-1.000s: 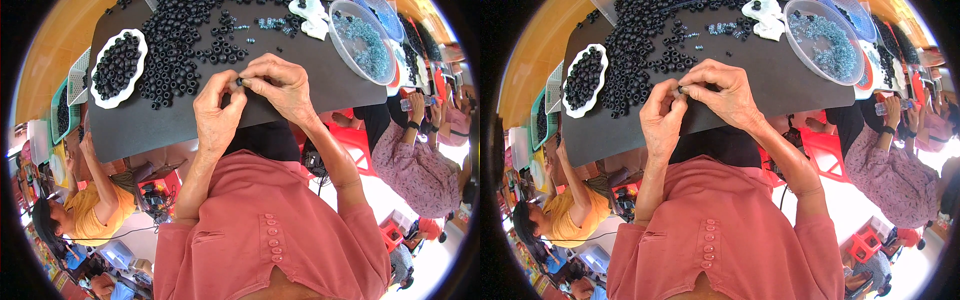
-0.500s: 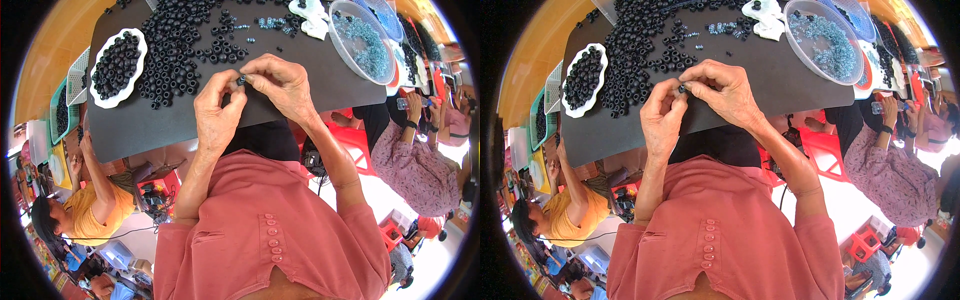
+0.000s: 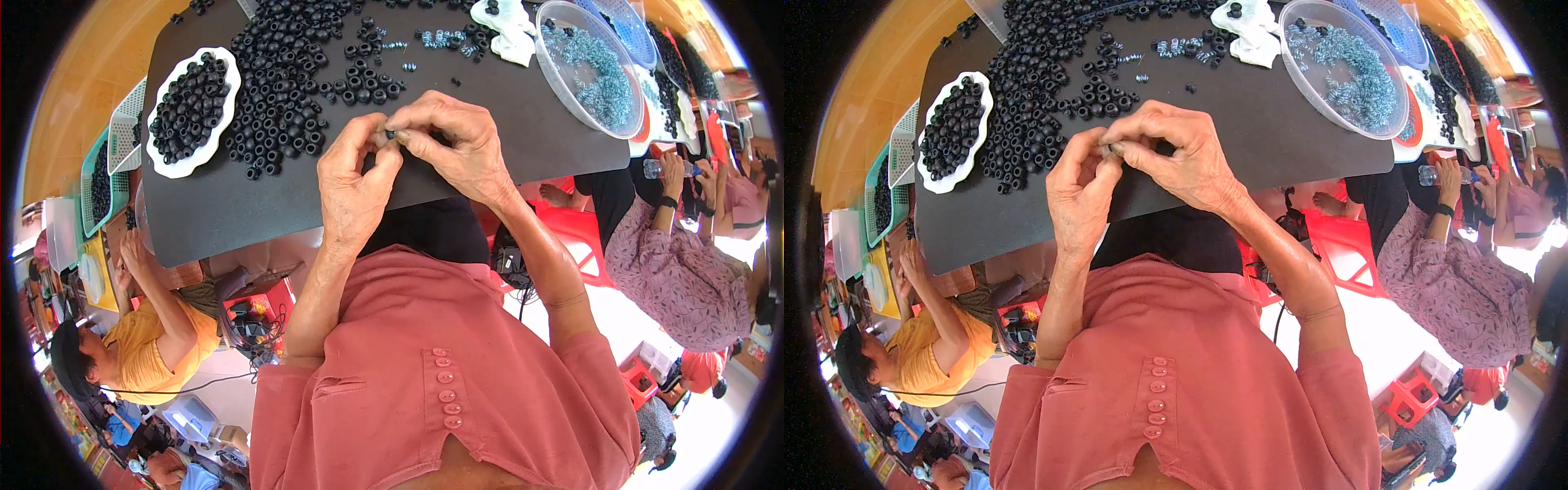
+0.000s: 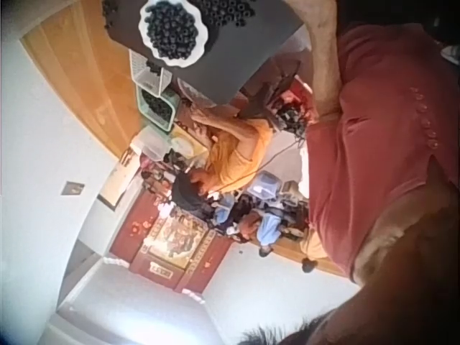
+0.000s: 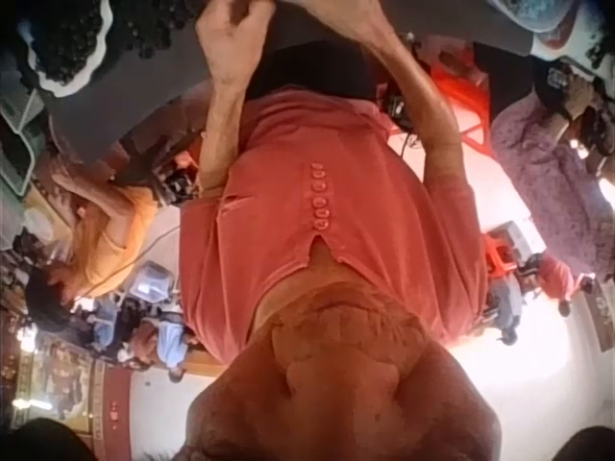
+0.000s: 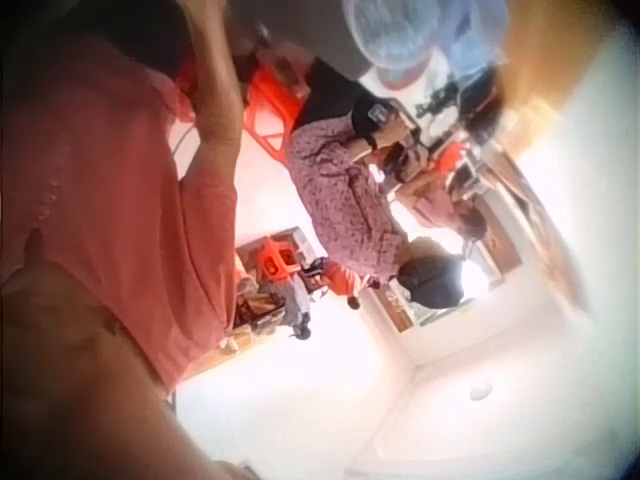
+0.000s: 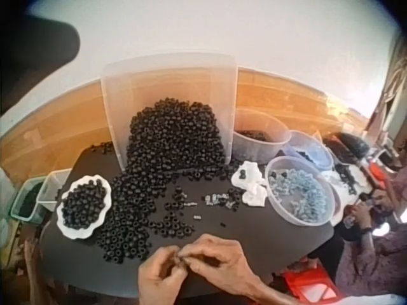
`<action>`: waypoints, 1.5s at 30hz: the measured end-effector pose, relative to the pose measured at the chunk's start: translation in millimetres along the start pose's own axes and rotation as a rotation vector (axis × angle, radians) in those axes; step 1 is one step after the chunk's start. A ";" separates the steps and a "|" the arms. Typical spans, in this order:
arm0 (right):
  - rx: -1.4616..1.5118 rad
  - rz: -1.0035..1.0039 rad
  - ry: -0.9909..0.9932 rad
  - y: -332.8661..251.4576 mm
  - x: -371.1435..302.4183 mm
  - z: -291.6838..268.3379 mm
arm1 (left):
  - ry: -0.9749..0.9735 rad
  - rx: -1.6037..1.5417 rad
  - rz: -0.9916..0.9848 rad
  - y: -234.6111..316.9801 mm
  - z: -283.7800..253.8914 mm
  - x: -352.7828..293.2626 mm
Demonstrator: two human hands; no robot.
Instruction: The person repeatedly picks up small coiled wire components and inserts them into the center holes of black beads by hand.
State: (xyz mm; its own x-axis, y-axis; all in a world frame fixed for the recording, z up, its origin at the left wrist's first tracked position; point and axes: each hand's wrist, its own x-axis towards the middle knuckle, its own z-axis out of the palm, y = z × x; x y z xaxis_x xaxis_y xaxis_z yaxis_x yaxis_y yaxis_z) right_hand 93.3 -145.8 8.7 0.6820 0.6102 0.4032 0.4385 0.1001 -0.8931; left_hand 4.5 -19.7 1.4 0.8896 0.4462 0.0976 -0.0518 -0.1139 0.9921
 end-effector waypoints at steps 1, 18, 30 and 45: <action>-0.003 -0.002 -0.016 0.4 0.0 -0.2 | -0.005 -0.052 0.001 -0.3 -0.4 0.4; 0.098 0.112 0.084 -3.2 -2.9 0.2 | -0.044 -0.268 -0.066 2.6 -4.3 4.2; -0.404 0.198 0.185 9.8 3.6 -69.8 | -0.059 -0.245 -0.035 -0.4 -6.1 2.9; -0.597 0.065 -0.039 13.6 21.5 -53.6 | -0.059 -0.247 -0.031 -1.8 -5.3 3.3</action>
State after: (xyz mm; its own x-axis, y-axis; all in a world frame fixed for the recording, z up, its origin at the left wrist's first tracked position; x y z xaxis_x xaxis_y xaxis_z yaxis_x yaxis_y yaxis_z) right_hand 145.3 -173.4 15.9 0.7016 0.6295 0.3339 0.6571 -0.3903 -0.6449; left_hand 5.1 -13.3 0.4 0.9169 0.3930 0.0694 -0.1271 0.1228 0.9843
